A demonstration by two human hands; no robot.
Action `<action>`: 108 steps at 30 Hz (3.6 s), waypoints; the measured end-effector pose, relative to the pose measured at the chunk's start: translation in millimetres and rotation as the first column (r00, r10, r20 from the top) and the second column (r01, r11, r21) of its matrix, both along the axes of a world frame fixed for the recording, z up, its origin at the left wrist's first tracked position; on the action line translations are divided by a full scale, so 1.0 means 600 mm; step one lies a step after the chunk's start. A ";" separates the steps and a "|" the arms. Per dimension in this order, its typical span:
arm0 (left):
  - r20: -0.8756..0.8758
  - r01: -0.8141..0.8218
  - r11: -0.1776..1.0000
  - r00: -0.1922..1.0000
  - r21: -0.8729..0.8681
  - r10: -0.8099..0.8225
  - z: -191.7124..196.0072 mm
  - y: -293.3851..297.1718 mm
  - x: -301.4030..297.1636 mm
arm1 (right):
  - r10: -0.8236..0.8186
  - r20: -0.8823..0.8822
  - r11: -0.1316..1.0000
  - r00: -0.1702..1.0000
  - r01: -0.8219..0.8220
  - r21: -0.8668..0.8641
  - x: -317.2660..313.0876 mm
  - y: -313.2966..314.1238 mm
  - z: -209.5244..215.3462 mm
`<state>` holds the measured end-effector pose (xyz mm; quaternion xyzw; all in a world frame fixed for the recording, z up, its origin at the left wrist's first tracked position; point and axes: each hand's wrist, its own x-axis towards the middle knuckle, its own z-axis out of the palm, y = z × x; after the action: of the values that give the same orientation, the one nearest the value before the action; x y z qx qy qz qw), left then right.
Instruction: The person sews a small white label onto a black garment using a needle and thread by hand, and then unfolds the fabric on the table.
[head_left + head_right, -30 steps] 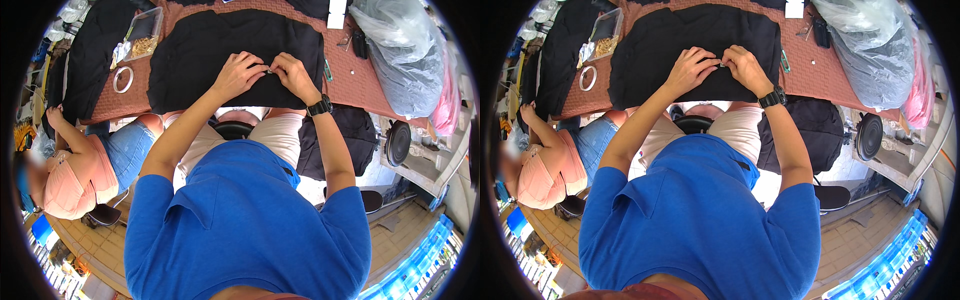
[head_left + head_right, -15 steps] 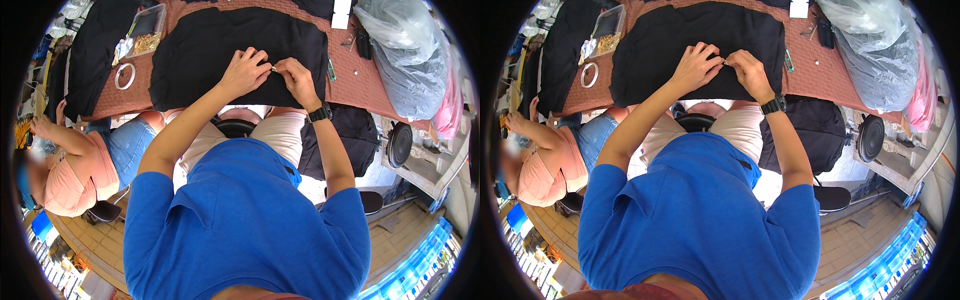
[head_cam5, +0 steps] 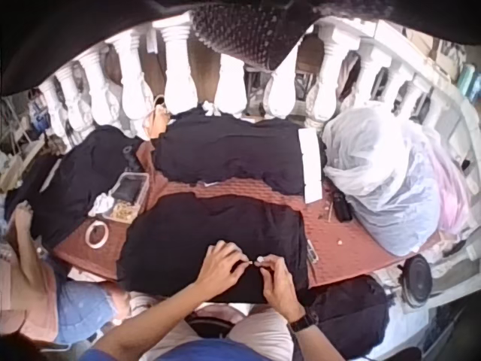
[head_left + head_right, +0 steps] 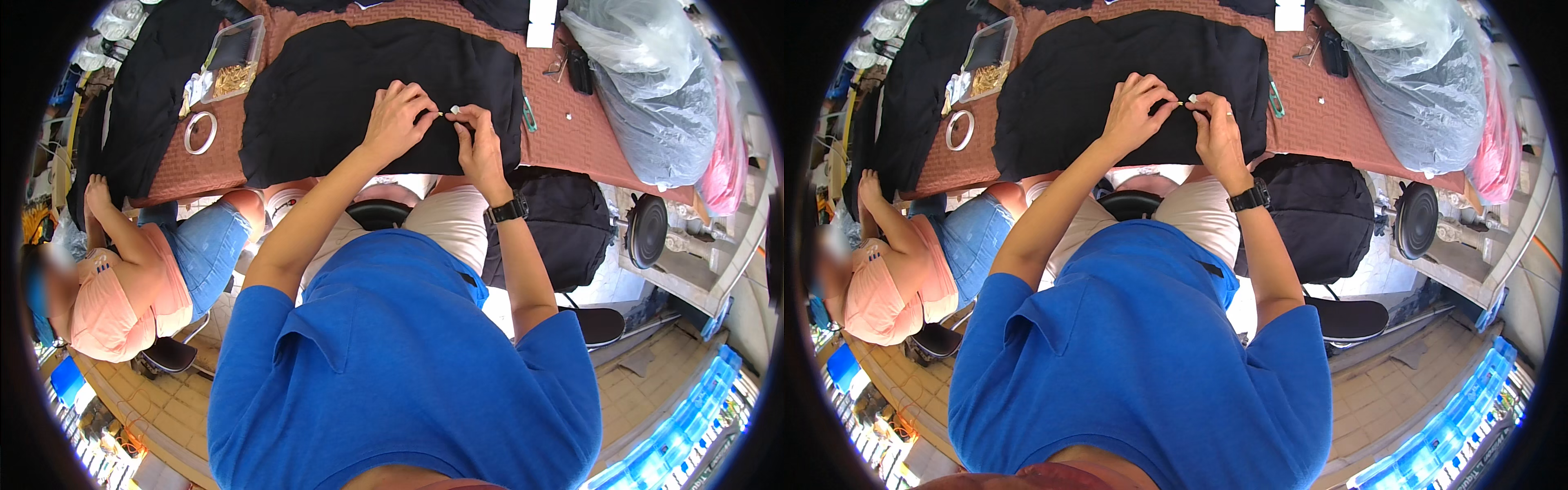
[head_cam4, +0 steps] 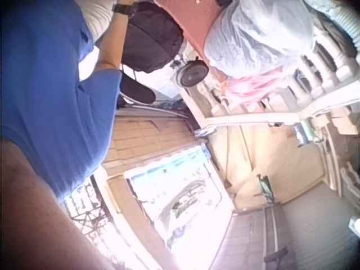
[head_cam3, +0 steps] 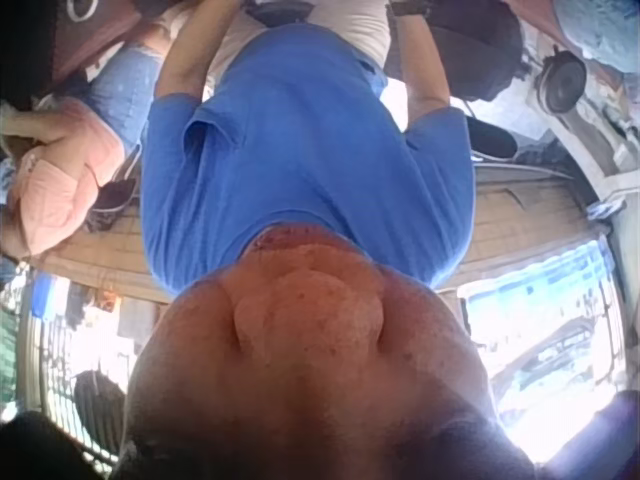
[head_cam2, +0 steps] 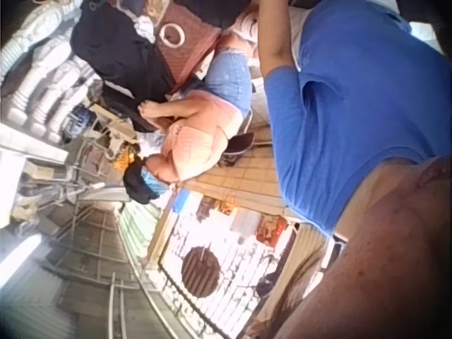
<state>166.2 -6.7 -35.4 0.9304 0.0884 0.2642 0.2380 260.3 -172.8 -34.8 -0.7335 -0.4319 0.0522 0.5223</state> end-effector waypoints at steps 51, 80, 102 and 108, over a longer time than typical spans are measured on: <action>0.040 -0.461 0.870 0.880 -0.177 0.474 0.017 0.132 -0.197 | 0.184 -0.180 0.979 0.966 -0.163 0.126 -0.160 0.382 0.100; -0.033 -0.054 0.062 0.952 -0.997 0.304 0.032 -0.093 -0.186 | 0.177 0.041 0.968 0.983 -0.181 0.175 -0.047 0.060 0.194; 0.258 0.301 -0.131 0.928 -0.945 0.269 0.118 0.152 -0.151 | 0.238 -0.232 0.941 0.943 -0.164 0.296 0.016 0.232 0.319; 0.248 0.280 -0.126 0.942 -0.952 0.225 0.122 0.181 -0.170 | 0.523 -0.825 0.742 0.214 -0.590 0.317 0.041 0.204 0.248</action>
<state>64.5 102.0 37.9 0.3737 0.1944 0.2539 0.8707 285.1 -50.4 114.2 -0.4069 -0.3278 0.6190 0.5864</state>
